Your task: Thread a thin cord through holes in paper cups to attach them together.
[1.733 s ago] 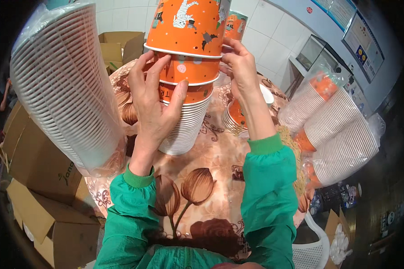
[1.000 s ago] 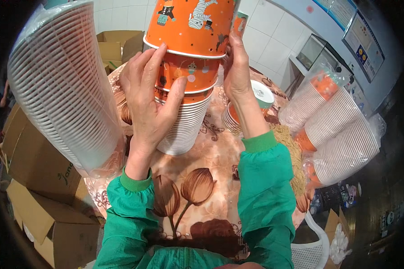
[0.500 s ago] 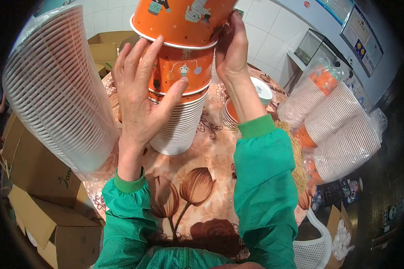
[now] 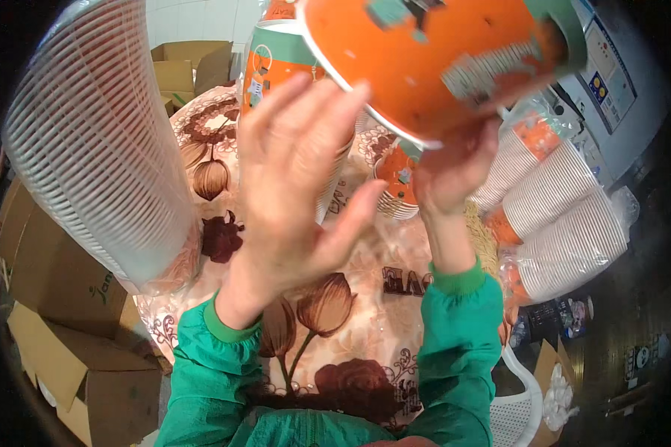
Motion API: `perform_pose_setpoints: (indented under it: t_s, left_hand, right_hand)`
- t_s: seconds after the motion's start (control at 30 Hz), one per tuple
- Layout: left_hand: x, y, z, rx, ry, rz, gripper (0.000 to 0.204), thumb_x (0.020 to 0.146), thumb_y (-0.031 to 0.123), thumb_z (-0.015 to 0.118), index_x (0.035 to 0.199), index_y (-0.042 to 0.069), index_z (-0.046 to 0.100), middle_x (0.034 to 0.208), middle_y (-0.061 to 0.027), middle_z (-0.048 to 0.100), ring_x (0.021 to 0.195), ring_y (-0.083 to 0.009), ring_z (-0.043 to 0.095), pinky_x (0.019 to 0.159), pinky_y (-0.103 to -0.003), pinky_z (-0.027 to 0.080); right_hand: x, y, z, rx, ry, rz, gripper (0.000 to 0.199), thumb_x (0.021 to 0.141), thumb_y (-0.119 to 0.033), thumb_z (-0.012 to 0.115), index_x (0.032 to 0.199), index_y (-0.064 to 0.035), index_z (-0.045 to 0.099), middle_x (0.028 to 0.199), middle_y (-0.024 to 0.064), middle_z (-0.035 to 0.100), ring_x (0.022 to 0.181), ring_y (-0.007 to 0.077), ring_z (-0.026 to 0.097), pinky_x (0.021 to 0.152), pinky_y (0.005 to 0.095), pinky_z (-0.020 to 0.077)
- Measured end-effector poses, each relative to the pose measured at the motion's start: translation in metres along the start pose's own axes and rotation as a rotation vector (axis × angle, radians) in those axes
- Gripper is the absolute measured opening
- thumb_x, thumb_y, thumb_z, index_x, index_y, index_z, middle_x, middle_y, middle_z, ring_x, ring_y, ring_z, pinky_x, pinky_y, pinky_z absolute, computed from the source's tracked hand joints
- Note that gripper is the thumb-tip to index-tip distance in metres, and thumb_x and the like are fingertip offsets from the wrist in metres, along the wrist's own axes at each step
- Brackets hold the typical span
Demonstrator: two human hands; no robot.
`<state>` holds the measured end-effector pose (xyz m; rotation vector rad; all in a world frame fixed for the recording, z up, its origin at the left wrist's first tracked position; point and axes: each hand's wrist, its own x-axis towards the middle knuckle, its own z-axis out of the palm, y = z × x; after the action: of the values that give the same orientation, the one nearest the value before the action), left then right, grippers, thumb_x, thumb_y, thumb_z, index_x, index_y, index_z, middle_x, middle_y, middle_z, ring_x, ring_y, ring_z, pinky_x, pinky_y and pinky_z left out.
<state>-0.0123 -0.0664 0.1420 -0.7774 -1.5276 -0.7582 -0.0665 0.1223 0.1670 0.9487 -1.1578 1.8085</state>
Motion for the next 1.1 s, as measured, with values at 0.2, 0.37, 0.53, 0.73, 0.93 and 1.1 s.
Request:
perform_pose_setpoints:
  t_s: [0.2, 0.37, 0.53, 0.73, 0.93, 1.1]
  left_hand:
    - [-0.019, 0.037, 0.029, -0.352, -0.087, -0.083, 0.058, 0.083, 0.001, 0.07, 0.139, 0.0, 0.057, 0.134, -0.0169, 0.062, 0.13, -0.0355, 0.055, 0.109, -0.045, 0.044]
    - [-0.044, 0.06, 0.054, -0.976, -0.221, -0.734, 0.038, 0.096, -0.001, 0.064, 0.134, -0.003, 0.059, 0.127, -0.0102, 0.064, 0.113, -0.0134, 0.062, 0.097, -0.028, 0.051]
    - [-0.063, 0.058, 0.076, -1.236, -0.093, -1.064, 0.019, 0.097, 0.004, 0.068, 0.114, -0.003, 0.062, 0.106, -0.0027, 0.067, 0.091, -0.0046, 0.064, 0.08, -0.021, 0.054]
    - [-0.069, 0.04, 0.086, -1.386, -0.149, -1.406, 0.013, 0.097, 0.003, 0.065, 0.108, 0.001, 0.059, 0.098, -0.0082, 0.07, 0.08, -0.0134, 0.07, 0.067, -0.024, 0.061]
    - [-0.074, 0.027, 0.09, -1.4, -0.164, -1.595, 0.013, 0.099, 0.005, 0.062, 0.11, -0.002, 0.063, 0.103, -0.0099, 0.07, 0.082, -0.0147, 0.072, 0.073, -0.025, 0.065]
    - [-0.097, 0.018, 0.105, -1.64, -0.159, -1.779, 0.015, 0.101, 0.003, 0.058, 0.109, -0.008, 0.062, 0.106, -0.0173, 0.071, 0.092, -0.0217, 0.074, 0.086, -0.027, 0.066]
  right_hand:
    - [-0.064, -0.038, -0.058, -0.065, 0.252, 0.164, 0.053, 0.11, -0.037, 0.042, 0.153, -0.007, 0.036, 0.153, 0.0073, 0.045, 0.141, 0.0207, 0.042, 0.119, 0.0422, 0.0315]
    - [-0.109, -0.057, -0.083, -0.291, 0.275, 0.22, 0.057, 0.107, -0.036, 0.047, 0.153, -0.0059, 0.029, 0.151, 0.0106, 0.043, 0.138, 0.022, 0.044, 0.114, 0.0398, 0.0347]
    - [-0.152, -0.069, -0.081, -0.386, 0.399, 0.417, 0.063, 0.107, -0.029, 0.051, 0.156, -0.0022, 0.024, 0.152, 0.0162, 0.04, 0.139, 0.0244, 0.042, 0.117, 0.0408, 0.0324]
    - [-0.193, -0.085, -0.077, -0.525, 0.333, 0.549, 0.07, 0.103, -0.02, 0.059, 0.159, -0.0035, 0.021, 0.148, 0.0186, 0.042, 0.135, 0.0262, 0.044, 0.114, 0.0422, 0.0362]
    - [-0.228, -0.075, -0.103, -0.966, 0.074, 0.369, 0.081, 0.093, -0.004, 0.069, 0.159, -0.0031, 0.021, 0.137, 0.0151, 0.047, 0.123, 0.0237, 0.051, 0.104, 0.0404, 0.0441]
    - [-0.226, -0.075, -0.116, -1.068, 0.093, 0.513, 0.084, 0.094, -0.008, 0.069, 0.16, -0.0019, 0.016, 0.138, 0.0177, 0.049, 0.123, 0.0253, 0.053, 0.102, 0.0405, 0.0463]
